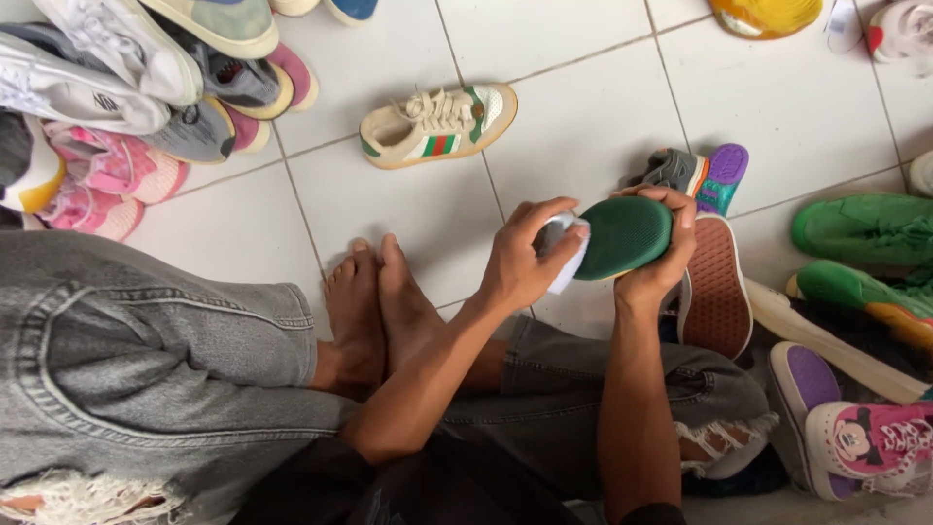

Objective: The person sits on the floor and scrubs a white sneaker with green and red stripes using a white brush. They then place the shoe down and pick up a pair of white sneakers, briefly handling them before the clip ends.

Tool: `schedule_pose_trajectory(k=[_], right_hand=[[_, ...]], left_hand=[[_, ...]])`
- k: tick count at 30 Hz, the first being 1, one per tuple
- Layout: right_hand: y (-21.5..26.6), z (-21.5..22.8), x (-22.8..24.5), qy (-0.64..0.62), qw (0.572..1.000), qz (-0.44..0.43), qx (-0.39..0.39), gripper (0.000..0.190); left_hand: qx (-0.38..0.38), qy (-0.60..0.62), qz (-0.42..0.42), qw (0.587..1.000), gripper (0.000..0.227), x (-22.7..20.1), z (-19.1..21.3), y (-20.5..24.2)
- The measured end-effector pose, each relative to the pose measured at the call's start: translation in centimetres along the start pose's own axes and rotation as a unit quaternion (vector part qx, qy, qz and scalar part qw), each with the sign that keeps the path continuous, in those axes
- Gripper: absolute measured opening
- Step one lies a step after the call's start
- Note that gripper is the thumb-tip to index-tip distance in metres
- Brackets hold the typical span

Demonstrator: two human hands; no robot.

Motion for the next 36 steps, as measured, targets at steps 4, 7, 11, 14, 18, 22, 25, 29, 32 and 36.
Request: schedule_pose_trajectory(k=[4, 7, 11, 14, 18, 22, 25, 29, 32, 36], right_hand=[[-0.2, -0.2, 0.0, -0.007, 1.0, -0.004, -0.008, 0.051], [-0.1, -0.3, 0.5, -0.001, 1.0, -0.008, -0.006, 0.052], [-0.6, -1.0, 0.9, 0.01, 0.999, -0.011, -0.035, 0.052], [0.3, -0.4, 1.1, 0.009, 0.999, -0.019, -0.041, 0.051], [-0.5, -0.1, 0.2, -0.026, 0.997, -0.028, -0.061, 0.048], [-0.1, 0.1, 0.7, 0.002, 0.997, -0.023, -0.069, 0.048], [-0.7, -0.2, 0.1, -0.029, 0.997, -0.026, -0.064, 0.048], [-0.5, -0.5, 0.4, -0.02, 0.998, -0.022, -0.058, 0.048], [-0.1, 0.3, 0.1, -0.021, 0.998, -0.026, -0.059, 0.048], [-0.5, -0.4, -0.3, -0.02, 0.998, -0.016, -0.053, 0.048]], left_hand=[[-0.011, 0.001, 0.015, 1.0, 0.035, 3.2, -0.7, 0.5], [-0.017, -0.043, 0.022, 0.999, 0.032, 2.4, -0.7, 0.7], [-0.031, -0.062, -0.044, 0.997, 0.035, -0.1, -0.7, 0.8], [-0.032, -0.065, -0.056, 0.996, 0.034, 2.7, -1.7, 2.1], [0.001, -0.062, -0.065, 0.996, 0.031, 0.1, -0.1, 1.0], [-0.02, -0.094, -0.12, 0.988, 0.034, 1.1, -1.1, 1.9], [-0.007, -0.064, -0.063, 0.996, 0.03, 3.7, -0.7, 1.3], [-0.007, -0.086, -0.091, 0.992, 0.033, -0.1, -0.3, 1.5], [0.007, -0.067, -0.094, 0.993, 0.031, 2.1, -1.1, 1.8], [-0.015, -0.1, -0.054, 0.993, 0.031, 3.1, -0.5, 1.1]])
Point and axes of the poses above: each hand's wrist, its own y-axis away from the middle knuckle, its own z-axis out of the back of the hand, x = y × z, the point moved 3 cm from there along -y, towards the middle knuckle, and after that the axes turned 6 degrees about -y, right-handed, at the moved point
